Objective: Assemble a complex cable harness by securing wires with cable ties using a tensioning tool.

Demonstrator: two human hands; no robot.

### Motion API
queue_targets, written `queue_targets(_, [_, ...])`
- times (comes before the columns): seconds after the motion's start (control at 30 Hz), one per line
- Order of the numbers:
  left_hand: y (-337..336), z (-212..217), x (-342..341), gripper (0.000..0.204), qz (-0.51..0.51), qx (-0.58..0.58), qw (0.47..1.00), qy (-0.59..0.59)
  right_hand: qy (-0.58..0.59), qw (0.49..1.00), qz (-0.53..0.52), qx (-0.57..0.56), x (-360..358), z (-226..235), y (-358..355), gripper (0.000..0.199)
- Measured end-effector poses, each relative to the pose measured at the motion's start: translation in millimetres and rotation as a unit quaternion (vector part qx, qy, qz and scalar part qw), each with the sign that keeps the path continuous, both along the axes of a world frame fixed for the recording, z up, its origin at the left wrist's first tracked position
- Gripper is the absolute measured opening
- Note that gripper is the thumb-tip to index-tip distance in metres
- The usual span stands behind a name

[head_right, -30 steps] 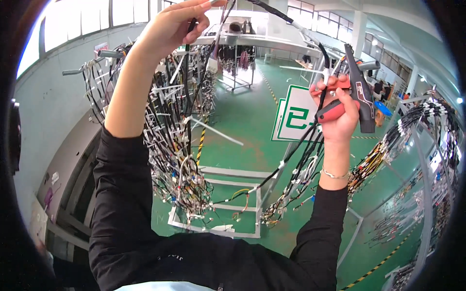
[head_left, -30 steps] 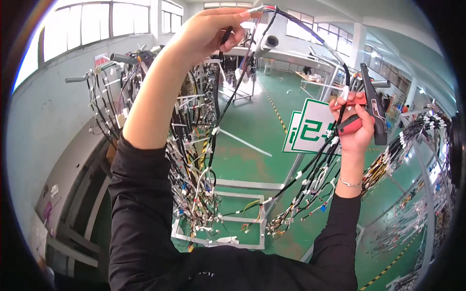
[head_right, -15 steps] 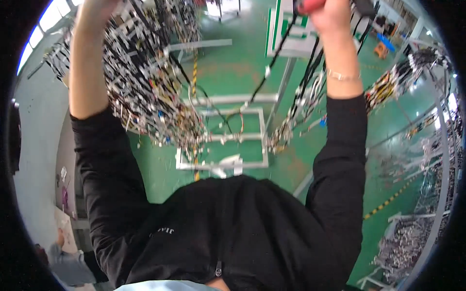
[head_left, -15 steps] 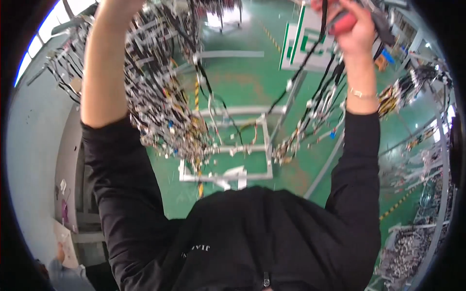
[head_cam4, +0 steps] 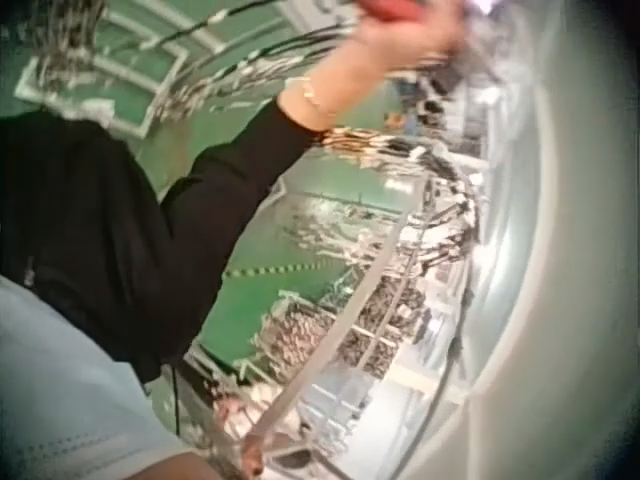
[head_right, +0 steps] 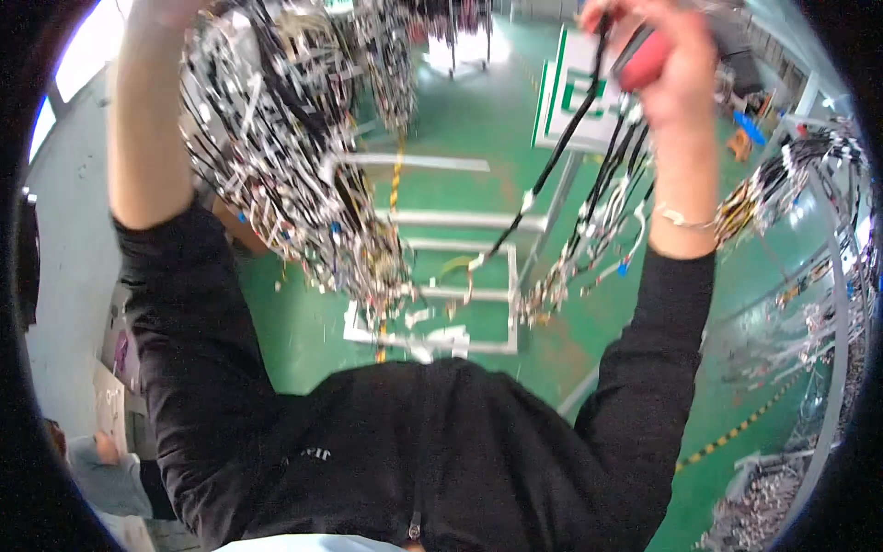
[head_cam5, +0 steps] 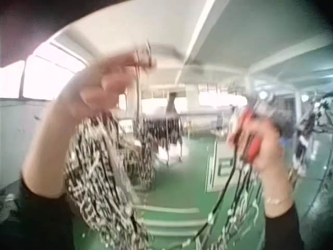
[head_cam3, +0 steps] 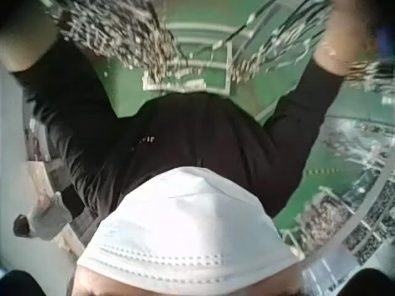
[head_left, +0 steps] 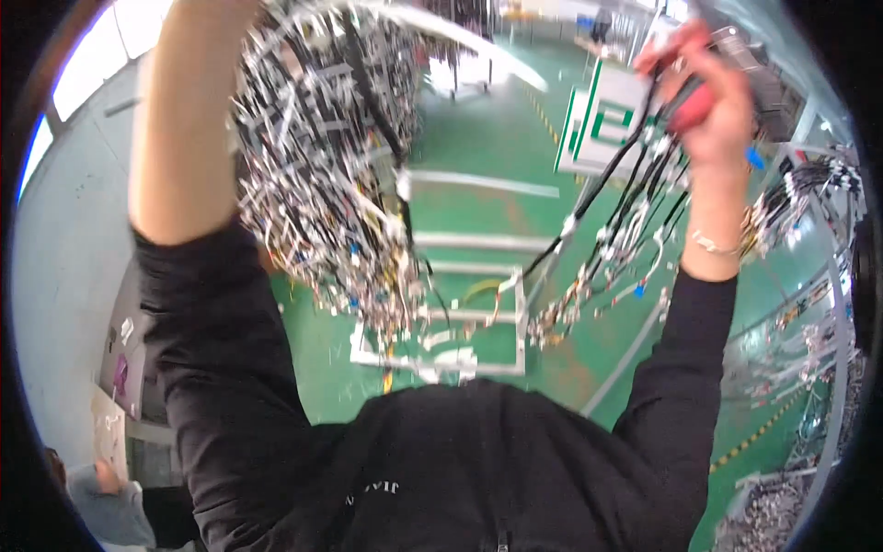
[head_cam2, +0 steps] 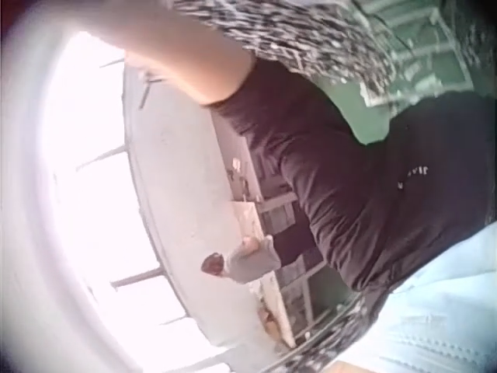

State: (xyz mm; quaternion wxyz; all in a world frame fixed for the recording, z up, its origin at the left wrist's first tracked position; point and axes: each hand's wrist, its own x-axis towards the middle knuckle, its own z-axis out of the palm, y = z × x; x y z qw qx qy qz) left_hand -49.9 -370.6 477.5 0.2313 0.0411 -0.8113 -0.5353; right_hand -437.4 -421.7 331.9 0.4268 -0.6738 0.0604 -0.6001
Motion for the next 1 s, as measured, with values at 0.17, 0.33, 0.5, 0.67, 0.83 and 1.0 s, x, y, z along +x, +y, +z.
queue_targets(0.17, [33, -56, -46, 0.030, 0.037, 0.138, 0.970, 0.197, -0.055, 0.978, -0.191, 0.061, 20, -74, 10, 0.026])
queue_targets(0.33, [64, -114, -117, 0.035, 0.509, -0.115, 0.827, 0.211, -0.122, 0.979, 0.158, 0.033, 79, -42, 79, 0.032])
queue_targets(0.5, [-3, -122, -172, 0.028, 0.625, -0.571, 0.458, 0.272, -0.046, 0.993, 0.105, 0.007, 80, -1, 53, 0.035])
queue_targets(0.67, [-27, -65, -145, 0.044, 0.674, -0.635, 0.361, 0.111, -0.070, 0.994, 0.087, -0.017, 103, 52, 6, 0.020])
queue_targets(0.83, [8, -19, -120, 0.018, 0.597, -0.704, 0.314, -0.224, -0.025, 0.989, 0.135, 0.045, 106, 52, -34, 0.029])
queue_targets(1.0, [-12, 6, -106, 0.024, 0.499, -0.732, 0.419, -0.198, -0.035, 0.982, 0.176, 0.064, 112, 42, -23, 0.035])
